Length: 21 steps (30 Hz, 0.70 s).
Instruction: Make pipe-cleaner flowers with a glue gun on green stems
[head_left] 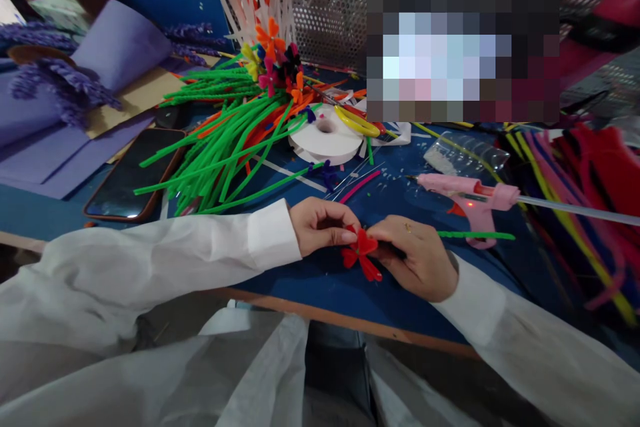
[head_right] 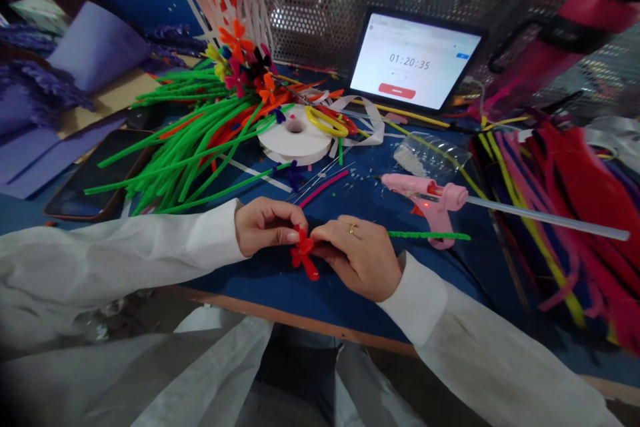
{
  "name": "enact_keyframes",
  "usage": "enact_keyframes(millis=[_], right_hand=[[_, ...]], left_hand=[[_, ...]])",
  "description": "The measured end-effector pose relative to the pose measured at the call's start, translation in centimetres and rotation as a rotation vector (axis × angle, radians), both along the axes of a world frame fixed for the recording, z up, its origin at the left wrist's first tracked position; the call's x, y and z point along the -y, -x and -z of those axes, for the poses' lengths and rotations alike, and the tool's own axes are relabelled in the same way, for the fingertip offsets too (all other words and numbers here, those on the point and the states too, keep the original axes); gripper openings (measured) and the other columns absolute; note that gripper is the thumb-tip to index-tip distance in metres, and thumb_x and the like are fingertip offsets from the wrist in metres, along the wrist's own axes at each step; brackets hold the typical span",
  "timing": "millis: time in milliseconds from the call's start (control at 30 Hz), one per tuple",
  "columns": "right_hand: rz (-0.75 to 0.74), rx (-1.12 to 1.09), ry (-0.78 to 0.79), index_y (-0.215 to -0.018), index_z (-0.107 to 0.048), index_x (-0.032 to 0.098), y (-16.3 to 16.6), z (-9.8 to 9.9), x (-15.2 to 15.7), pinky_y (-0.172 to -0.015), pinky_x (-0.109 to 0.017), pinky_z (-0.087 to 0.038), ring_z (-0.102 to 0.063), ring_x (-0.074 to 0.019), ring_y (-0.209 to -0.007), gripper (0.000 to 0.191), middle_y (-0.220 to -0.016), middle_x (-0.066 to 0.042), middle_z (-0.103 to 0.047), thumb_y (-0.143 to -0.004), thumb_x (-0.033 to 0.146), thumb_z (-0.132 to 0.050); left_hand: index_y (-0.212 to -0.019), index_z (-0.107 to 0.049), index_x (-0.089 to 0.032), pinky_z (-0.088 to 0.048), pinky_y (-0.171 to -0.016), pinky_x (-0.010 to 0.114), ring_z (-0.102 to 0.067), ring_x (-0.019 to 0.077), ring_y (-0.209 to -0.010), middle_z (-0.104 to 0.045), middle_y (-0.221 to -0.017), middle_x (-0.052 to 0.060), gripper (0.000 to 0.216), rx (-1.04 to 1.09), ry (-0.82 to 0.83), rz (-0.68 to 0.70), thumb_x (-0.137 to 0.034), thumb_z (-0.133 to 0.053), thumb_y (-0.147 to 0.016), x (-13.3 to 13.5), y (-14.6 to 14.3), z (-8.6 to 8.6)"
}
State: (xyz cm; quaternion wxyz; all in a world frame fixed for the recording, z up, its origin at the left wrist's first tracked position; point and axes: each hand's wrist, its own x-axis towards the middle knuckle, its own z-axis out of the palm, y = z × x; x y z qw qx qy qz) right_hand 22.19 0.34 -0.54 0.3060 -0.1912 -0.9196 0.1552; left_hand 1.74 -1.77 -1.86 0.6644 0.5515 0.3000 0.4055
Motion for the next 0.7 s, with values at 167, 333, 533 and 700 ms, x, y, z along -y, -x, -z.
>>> enact_keyframes(millis=[167, 333, 533, 700], right_hand=[[0.034, 0.038, 0.038, -0.092, -0.058, 0.019, -0.09, 0.13, 0.07, -0.056, -0.021, -0.038, -0.053, -0.01, -0.059, 0.014, -0.068, 0.0, -0.062, -0.092, 0.026, -0.046], [0.001, 0.011, 0.02, -0.092, -0.058, 0.019, -0.11, 0.23, 0.07, -0.057, -0.02, -0.038, -0.054, -0.0101, -0.061, 0.012, -0.069, 0.0, -0.063, -0.092, 0.025, -0.047], [-0.021, -0.002, 0.03, -0.089, -0.058, 0.02, -0.16, 0.42, -0.04, -0.06, -0.021, -0.039, -0.055, -0.0105, -0.062, 0.013, -0.069, 0.0, -0.063, -0.091, 0.023, -0.046], [-0.025, -0.004, 0.024, -0.088, -0.059, 0.02, -0.2, 0.47, -0.01, -0.059, -0.021, -0.039, -0.054, -0.0105, -0.062, 0.016, -0.068, 0.0, -0.062, -0.093, 0.025, -0.044]], left_hand=[[-0.076, -0.063, -0.01, -0.048, -0.063, 0.021, -0.059, 0.0088, -0.062, -0.063, -0.068, 0.002, 0.029, 0.009, 0.011, -0.004, -0.038, -0.071, -0.075, 0.05, -0.01, 0.13], [-0.076, -0.064, -0.01, -0.048, -0.064, 0.02, -0.059, 0.0087, -0.063, -0.063, -0.07, 0.002, 0.026, 0.022, -0.004, 0.002, -0.035, -0.07, -0.076, 0.07, 0.06, 0.13], [-0.076, -0.064, -0.01, -0.047, -0.064, 0.021, -0.058, 0.0092, -0.064, -0.063, -0.071, 0.003, 0.025, -0.015, -0.044, 0.011, -0.034, -0.069, -0.077, 0.06, 0.16, 0.03], [-0.076, -0.063, -0.009, -0.046, -0.064, 0.021, -0.058, 0.0097, -0.064, -0.063, -0.07, 0.003, 0.028, -0.044, -0.043, 0.013, -0.037, -0.069, -0.076, 0.13, 0.16, -0.13]])
